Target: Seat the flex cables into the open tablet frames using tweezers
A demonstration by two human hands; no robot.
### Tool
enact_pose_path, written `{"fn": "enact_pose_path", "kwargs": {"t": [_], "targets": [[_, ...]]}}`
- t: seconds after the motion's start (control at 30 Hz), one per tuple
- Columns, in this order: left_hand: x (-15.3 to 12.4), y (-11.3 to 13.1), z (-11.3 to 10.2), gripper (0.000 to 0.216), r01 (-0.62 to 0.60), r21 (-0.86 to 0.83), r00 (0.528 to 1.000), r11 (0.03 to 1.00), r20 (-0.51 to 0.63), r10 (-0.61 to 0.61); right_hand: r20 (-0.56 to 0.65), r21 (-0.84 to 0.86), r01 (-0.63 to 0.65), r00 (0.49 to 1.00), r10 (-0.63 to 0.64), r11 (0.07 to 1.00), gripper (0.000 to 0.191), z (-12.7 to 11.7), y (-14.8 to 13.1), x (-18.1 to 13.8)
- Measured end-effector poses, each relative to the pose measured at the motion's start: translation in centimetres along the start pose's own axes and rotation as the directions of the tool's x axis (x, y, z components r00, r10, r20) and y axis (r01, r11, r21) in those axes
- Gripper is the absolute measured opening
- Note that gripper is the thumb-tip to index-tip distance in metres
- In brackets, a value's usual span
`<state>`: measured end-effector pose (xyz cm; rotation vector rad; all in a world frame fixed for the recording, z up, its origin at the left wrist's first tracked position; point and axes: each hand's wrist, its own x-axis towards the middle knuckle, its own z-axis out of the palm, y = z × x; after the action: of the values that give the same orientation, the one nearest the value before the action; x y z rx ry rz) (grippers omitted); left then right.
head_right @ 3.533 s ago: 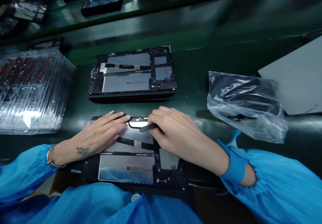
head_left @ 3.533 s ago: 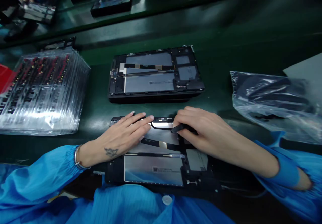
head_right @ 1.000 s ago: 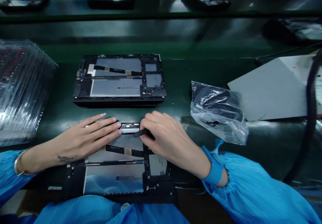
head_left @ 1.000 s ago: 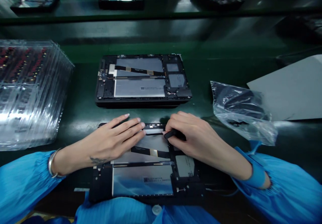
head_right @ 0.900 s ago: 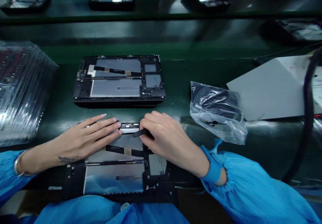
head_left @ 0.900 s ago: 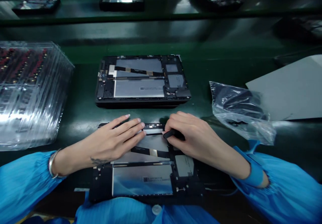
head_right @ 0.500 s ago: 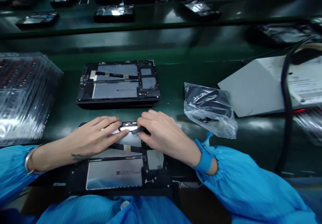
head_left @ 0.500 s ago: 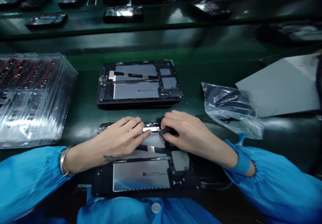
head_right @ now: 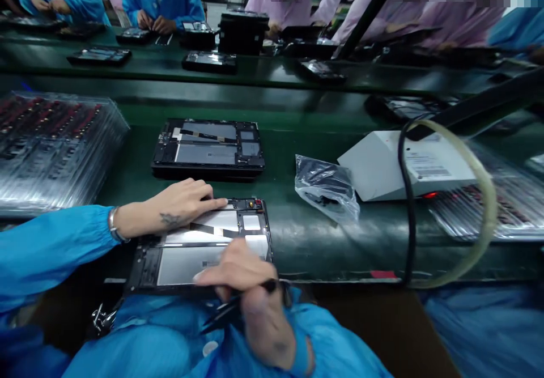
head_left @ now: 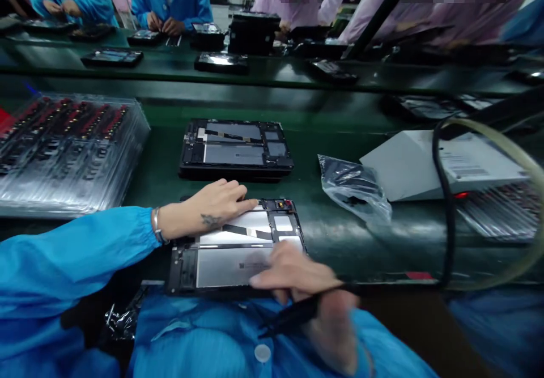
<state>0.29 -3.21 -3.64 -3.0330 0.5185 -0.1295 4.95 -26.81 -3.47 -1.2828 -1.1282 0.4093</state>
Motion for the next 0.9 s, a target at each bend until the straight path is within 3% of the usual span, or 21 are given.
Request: {"fn": "enact_pose_path", "kwargs": {"t": [0.07, 0.1, 0.23, 0.33, 0.43, 0.77, 0.9], "targets": [[0.3, -1.0, 0.3, 0.036, 0.074, -0.182, 0.997, 0.98, -0.007, -0.077, 0.044, 0.166, -0.116, 0.993, 0.11, 0.979, 0.073, 2.7, 1.2, -1.2], [0.6, -1.4, 0.4, 0.033, 0.129, -0.283, 0.991, 0.95, 0.005, -0.133, 0.047, 0.18, -0.116, 0.993, 0.109, 0.977, 0.072, 3.7, 1.9, -1.5], [1.2, -2.2, 0.2, 0.026, 0.315, -0.506, 0.947, 0.803, 0.116, -0.299, 0.018, 0.056, 0.1, 0.995, -0.101, 0.993, 0.061, 5.0, 3.1, -1.3], [1.3, -2.6, -0.3, 0.023, 0.349, -0.52, 0.936, 0.779, 0.158, -0.314, 0.016, -0.079, 0.254, 0.967, -0.254, 0.964, 0.054, 4.9, 3.0, -0.9], [1.5, -3.5, -0.6, 0.021, 0.37, -0.54, 0.929, 0.756, 0.208, -0.306, 0.02, -0.206, 0.306, 0.951, -0.308, 0.93, 0.051, 5.1, 3.1, -0.7], [0.8, -4.6, -1.5, 0.033, 0.449, -0.671, 0.894, 0.59, 0.345, -0.287, 0.007, -0.218, 0.193, 0.98, -0.197, 0.957, 0.035, 5.1, 2.8, -0.5], [0.4, -4.3, -1.3, 0.034, 0.477, -0.733, 0.879, 0.485, 0.377, -0.294, 0.067, -0.051, 0.048, 0.997, -0.044, 0.998, 0.033, 4.9, 3.0, 0.1]]}}
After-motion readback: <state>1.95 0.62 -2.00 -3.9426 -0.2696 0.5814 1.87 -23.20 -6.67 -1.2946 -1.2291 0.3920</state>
